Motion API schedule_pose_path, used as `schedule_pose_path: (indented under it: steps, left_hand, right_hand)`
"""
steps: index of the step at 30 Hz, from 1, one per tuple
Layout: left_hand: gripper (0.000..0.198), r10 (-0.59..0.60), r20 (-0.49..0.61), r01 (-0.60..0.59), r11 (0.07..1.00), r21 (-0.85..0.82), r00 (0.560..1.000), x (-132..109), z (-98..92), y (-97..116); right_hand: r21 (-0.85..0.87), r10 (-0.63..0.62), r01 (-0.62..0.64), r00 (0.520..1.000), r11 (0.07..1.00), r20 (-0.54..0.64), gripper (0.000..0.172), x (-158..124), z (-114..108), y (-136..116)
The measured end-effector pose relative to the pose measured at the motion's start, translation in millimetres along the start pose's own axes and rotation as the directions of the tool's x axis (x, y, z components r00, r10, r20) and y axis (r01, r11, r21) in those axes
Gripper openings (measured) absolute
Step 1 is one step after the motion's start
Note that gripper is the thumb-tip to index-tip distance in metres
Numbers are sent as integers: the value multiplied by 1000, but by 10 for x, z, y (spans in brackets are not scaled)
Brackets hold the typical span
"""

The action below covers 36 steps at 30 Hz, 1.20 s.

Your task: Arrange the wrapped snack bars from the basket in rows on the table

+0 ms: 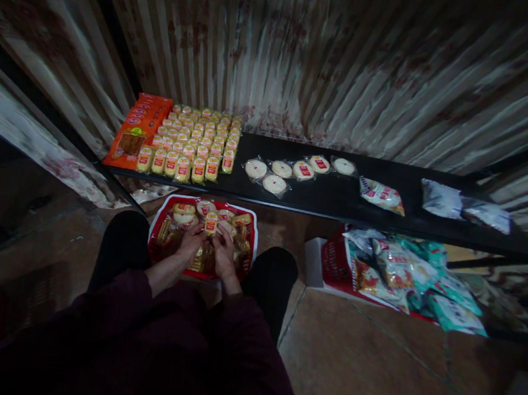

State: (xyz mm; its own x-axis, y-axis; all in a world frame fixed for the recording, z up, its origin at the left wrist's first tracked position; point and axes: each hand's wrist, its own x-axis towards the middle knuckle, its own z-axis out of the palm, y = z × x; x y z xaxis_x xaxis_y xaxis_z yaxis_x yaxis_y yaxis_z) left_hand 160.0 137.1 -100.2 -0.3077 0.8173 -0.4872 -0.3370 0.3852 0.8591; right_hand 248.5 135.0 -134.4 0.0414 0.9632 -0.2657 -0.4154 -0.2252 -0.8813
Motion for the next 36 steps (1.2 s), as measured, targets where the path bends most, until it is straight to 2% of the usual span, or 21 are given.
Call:
schedule_pose_path:
  steps: [7, 10, 13, 22, 28, 33, 36]
  left_hand:
    - [28, 67, -33, -62, 989, 133, 997, 38, -30, -8]
    - [29, 117, -55, -103, 974, 204, 992, 49, -20, -5]
    - [28, 188, -58, -168, 953, 251, 981, 36, 14, 9]
    - [31, 301, -30, -274, 902, 335, 953, -8, 25, 45]
    - [28, 229, 19, -222, 911, 348, 973, 25, 9, 43]
    - [29, 128, -33, -115, 959, 260, 991, 7, 14, 19]
    - [30, 94, -29, -85, 973, 213, 995, -18, 15, 14]
  right_hand:
    - [13, 10, -9, 999, 1000, -50, 50, 6, 36, -2]
    - [-54, 13, -15, 999, 998, -40, 52, 14, 25, 17]
    - [-125, -36, 30, 998, 992, -45, 51, 25, 8, 29]
    - [-159, -78, 78, 997, 984, 2, 48, 17, 13, 6]
    - [-253, -128, 117, 992, 960, -24, 43, 18, -7, -9]
    - [-335, -175, 189, 982, 923, 72, 40, -10, -41, -58]
    - [-341, -177, 198, 980, 919, 91, 38, -11, -61, -43]
